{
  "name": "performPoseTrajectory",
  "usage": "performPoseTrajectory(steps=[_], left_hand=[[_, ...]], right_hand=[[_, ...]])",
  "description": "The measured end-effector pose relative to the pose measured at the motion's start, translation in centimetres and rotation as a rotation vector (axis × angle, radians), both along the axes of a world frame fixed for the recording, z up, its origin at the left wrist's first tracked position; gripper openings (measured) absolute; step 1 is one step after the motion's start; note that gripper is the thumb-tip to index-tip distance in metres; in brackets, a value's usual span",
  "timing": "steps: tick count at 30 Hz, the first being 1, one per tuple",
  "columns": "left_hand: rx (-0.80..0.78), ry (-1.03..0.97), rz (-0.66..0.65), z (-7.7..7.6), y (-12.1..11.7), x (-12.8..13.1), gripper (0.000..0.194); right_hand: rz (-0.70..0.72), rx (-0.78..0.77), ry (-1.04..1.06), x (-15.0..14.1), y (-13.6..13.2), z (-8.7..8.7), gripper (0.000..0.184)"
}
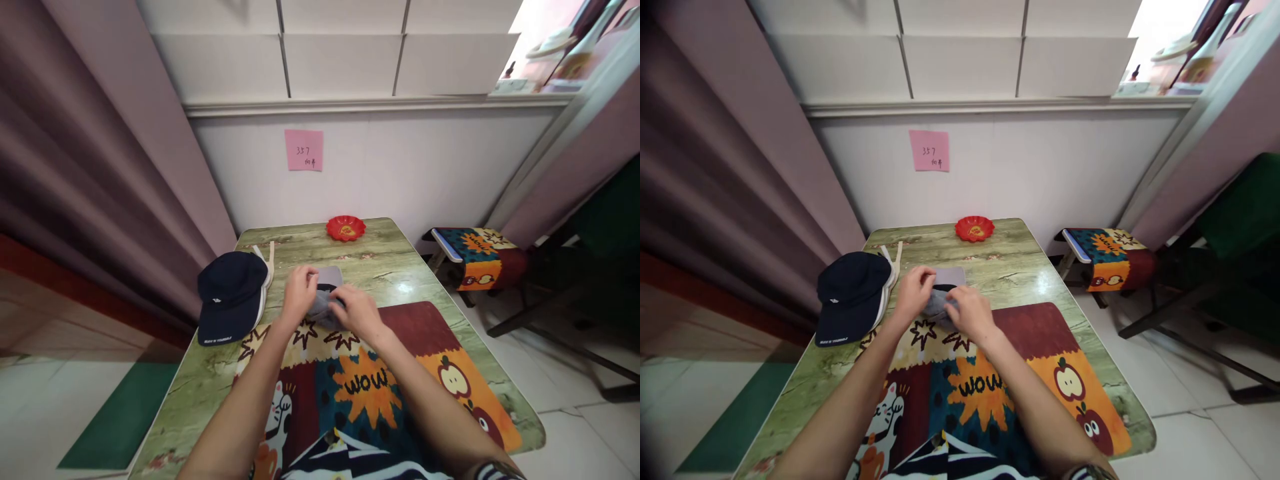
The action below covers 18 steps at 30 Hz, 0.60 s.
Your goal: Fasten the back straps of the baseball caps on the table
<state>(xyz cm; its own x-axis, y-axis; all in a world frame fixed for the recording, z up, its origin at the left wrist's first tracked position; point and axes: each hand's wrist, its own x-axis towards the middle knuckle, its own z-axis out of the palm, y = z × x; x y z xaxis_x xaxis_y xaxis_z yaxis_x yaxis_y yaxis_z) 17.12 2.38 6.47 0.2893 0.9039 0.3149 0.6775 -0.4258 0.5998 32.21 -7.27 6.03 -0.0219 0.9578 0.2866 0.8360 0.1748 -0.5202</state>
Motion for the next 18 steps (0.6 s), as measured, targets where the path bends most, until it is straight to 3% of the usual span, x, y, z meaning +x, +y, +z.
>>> performPoseTrajectory(steps=[4,8,12,18], left_hand=[[-0.170,0.108,0.051,-3.2,1.1,2.9,0.006],[-0.274,0.118,0.122,-6.0,0.0,1.7,0.014],[-0.341,-0.009,0.088,-6.4,-1.1,-0.7,0.007],[-0.426,-0.333,-0.017,-3.8,-1.8,-2.6,0.015]], right_hand=[[0.044,-0.180,-0.357,-2.7,0.0,-2.1,0.024],[0.028,-0.242,-0.331,-2.0,-0.9,-3.8,0.018],[0.022,-0.164,0.071,-0.2,-2.0,-4.0,0.014],[-0.042,-0.072,0.800,1.2,-1.5,-1.8,0.024]])
